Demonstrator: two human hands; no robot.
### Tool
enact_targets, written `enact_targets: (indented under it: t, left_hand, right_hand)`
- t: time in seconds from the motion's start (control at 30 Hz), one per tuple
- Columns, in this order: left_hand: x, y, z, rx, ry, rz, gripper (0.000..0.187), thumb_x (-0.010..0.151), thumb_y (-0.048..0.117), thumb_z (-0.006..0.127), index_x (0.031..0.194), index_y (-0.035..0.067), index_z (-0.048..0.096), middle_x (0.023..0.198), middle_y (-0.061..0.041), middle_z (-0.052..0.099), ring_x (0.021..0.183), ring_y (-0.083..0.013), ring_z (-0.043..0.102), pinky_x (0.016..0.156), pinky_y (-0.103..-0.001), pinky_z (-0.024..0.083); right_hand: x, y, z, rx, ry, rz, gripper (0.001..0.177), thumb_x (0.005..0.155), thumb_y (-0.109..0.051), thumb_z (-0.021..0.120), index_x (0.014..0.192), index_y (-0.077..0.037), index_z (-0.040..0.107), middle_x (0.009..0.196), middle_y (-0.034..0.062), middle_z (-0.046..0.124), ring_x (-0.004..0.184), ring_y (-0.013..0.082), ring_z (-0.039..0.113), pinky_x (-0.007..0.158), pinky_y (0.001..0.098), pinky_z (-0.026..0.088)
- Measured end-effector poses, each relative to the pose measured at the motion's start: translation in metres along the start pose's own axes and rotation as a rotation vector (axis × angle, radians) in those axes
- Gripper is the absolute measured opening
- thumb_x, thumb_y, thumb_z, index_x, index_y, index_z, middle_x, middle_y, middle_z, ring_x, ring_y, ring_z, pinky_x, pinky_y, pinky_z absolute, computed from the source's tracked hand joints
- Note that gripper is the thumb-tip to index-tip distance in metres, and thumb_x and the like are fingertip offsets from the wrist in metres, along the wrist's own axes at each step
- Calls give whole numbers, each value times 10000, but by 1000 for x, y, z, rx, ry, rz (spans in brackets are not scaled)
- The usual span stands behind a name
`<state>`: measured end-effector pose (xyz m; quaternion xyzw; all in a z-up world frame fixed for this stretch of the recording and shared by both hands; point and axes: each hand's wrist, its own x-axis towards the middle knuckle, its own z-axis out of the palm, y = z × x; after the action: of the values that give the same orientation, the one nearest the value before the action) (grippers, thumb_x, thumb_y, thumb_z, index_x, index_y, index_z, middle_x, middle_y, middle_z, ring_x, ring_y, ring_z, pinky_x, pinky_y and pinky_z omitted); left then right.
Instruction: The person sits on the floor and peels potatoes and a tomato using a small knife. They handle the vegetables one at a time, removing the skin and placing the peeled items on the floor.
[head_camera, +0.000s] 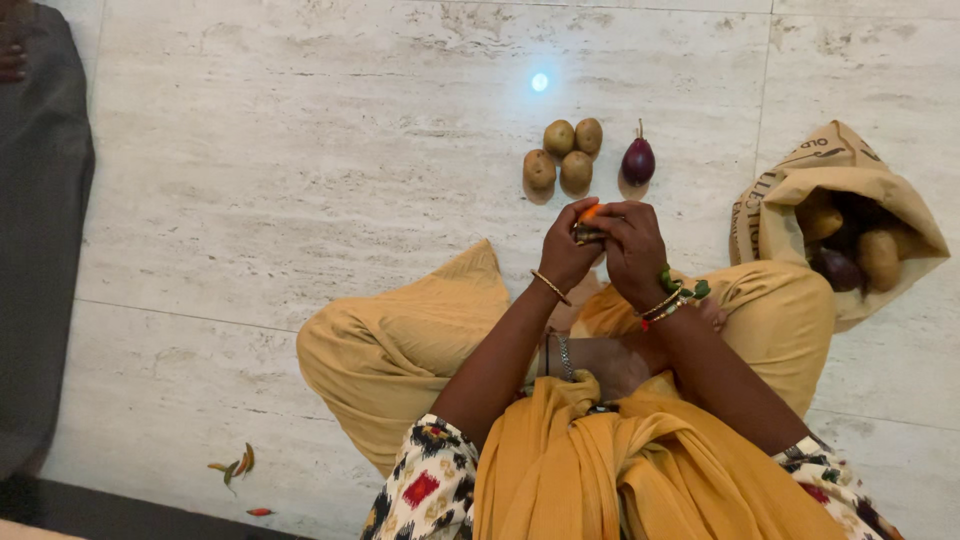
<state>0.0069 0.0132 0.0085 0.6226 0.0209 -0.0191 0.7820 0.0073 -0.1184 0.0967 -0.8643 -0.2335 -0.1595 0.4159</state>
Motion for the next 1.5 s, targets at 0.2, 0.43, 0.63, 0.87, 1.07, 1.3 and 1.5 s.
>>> enact_targets:
  t: [0.2, 0.43, 0.63, 0.87, 1.07, 1.3, 1.5]
  left_hand:
    - [-16, 41, 10, 124, 7, 44, 664, 804, 131, 850, 1381, 47, 532, 1309, -113, 631, 1176, -189, 670, 968, -302, 601]
    - [-15, 29, 13, 522, 155, 197, 568, 757, 114, 851, 1264, 42, 604, 1189, -161, 645, 1051, -278, 681, 876, -350, 605]
    - [-13, 10, 11, 415, 229, 140, 412, 856, 98, 755, 1251, 54, 647, 1166, -133, 706, 1038, -235, 734, 876, -341, 641]
    - [-21, 43, 16, 334, 191, 159, 560, 750, 168, 839, 1223, 9, 585, 1167, -164, 662, 1048, -256, 715, 866, -338, 636]
    - [-15, 8, 14, 600, 241, 182, 456, 799, 188, 844, 1187, 60, 641, 1072, -136, 744, 986, -265, 719, 852, -365, 607]
    - [-21, 20, 17, 478, 216, 214, 540, 732, 218, 845, 1188, 55, 606, 1081, -146, 692, 951, -244, 722, 807, -341, 628]
    - [-21, 32, 18, 492, 223, 222, 547, 726, 206, 854, 1177, 37, 593, 1091, -146, 671, 973, -250, 713, 806, -338, 632]
  right_hand:
    - [1, 34, -3, 698, 35, 630, 267, 987, 15, 561, 1164, -62, 746, 1226, 112, 692, 1125, 220, 654, 988, 326, 539]
    - [-7, 28, 9, 468, -12, 375, 346, 938, 99, 507, 1182, -26, 719, 1336, 98, 674, 1226, 200, 651, 1071, 318, 528]
    - [-6, 1, 8, -17, -65, -104, 306, 910, 62, 589, 1175, -13, 723, 1338, 103, 660, 1320, 283, 585, 1118, 375, 486]
    - [-5, 41, 2, 922, 19, 807, 322, 1021, 31, 528, 1260, -31, 733, 1263, 110, 716, 1081, 160, 648, 932, 285, 514]
    - [-9, 12, 7, 265, -22, 175, 287, 897, 87, 544, 1076, -31, 735, 1232, 102, 694, 1163, 194, 657, 1011, 308, 534]
    - [-12, 32, 9, 493, 17, 335, 226, 923, 77, 543, 1005, -20, 730, 1189, 70, 706, 1147, 165, 655, 1022, 302, 533]
    - [-8, 46, 6, 812, 35, 730, 232, 986, 25, 553, 1151, -36, 705, 1178, 81, 709, 1047, 156, 616, 935, 292, 499]
